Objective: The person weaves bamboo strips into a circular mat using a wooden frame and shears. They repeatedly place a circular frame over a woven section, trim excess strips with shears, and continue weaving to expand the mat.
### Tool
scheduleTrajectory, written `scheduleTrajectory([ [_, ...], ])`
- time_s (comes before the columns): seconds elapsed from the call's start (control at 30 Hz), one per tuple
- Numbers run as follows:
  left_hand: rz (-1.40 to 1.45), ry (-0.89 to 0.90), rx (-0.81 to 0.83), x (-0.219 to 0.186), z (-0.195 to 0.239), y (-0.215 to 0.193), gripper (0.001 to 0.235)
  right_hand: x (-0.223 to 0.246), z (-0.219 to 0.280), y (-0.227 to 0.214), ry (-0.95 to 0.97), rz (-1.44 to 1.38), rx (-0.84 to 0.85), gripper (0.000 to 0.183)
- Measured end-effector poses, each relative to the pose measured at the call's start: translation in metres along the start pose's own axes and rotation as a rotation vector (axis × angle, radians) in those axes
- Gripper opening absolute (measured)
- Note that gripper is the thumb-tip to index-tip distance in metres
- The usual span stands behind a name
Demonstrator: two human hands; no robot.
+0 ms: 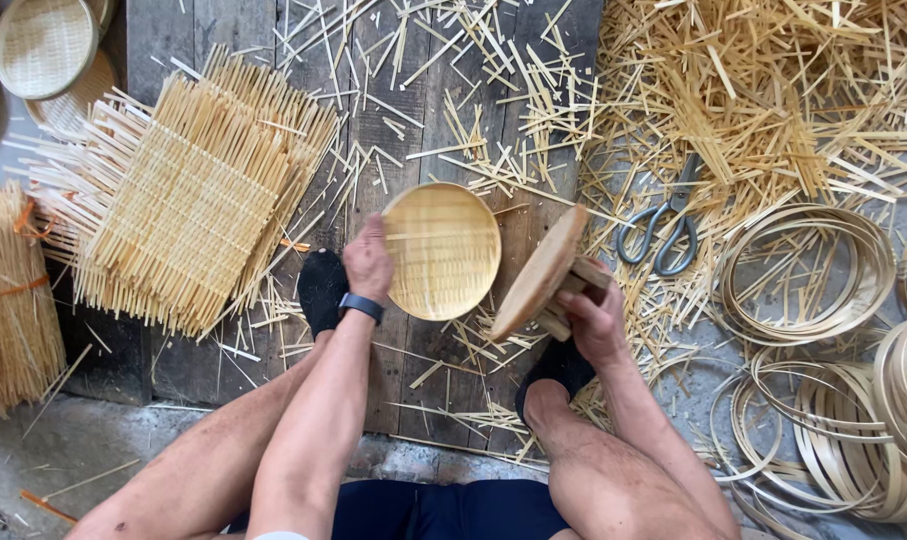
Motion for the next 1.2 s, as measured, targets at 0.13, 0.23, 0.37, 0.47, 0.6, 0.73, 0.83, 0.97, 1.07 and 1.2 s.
scheduleTrajectory([
  [0.13, -0.13, -0.103, 0.213, 0.039, 0.004, -0.025, 0.039, -0.002, 0.007, -0.027, 0.014, -0.082, -0.136, 0.057],
  [0.23, -0.19, -0.775, 0.517, 0.058, 0.009, -0.033, 0.03, -0.006, 0.015, -0.042, 0.033, -0.048, -0.23, 0.05],
  [0.37, -0.229, -0.523, 0.45, 0.038, -0.05, -0.006, 0.03, -0.012, 0.016, -0.058, 0.031, -0.069, -0.287, 0.045],
  [0.47, 0.856, -0.546, 0.012, -0.001, -0.113, 0.029, 0.023, -0.016, 0.017, -0.06, 0.046, -0.094, -0.285, 0.045],
  [0.6, 0.918, -0.424, 0.104, -0.042, -0.106, 0.07, 0.022, -0.018, 0.016, -0.048, 0.028, -0.107, -0.26, 0.046],
  [0.73, 0.407, -0.623, 0.597, -0.039, -0.008, 0.116, 0.044, -0.013, 0.002, -0.02, 0.142, -0.249, -0.128, 0.054],
  [0.83, 0.479, -0.8, 0.549, -0.013, 0.054, 0.131, 0.055, -0.004, -0.008, 0.0, 0.182, -0.329, 0.019, 0.059],
  [0.97, 0.689, -0.358, 0.204, 0.008, 0.048, 0.117, 0.042, -0.001, -0.017, 0.019, 0.239, -0.419, 0.072, 0.065],
  [1.07, 0.52, -0.125, 0.183, 0.007, 0.01, 0.078, 0.039, -0.013, -0.025, 0.025, 0.328, -0.121, 0.007, 0.05],
  [1.2, -0.04, -0.007, 0.178, -0.005, -0.039, 0.004, 0.037, -0.041, -0.032, 0.023, 0.208, 0.15, -0.048, 0.038],
])
Point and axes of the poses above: each hand's wrist, its own z-axis away from the middle knuckle, its own y-axis out of the palm, x = y × z, the point moved 1 cm from there along -z, towards the middle knuckle, and after that the axes turned 12 degrees about z, right-handed, at the moved point
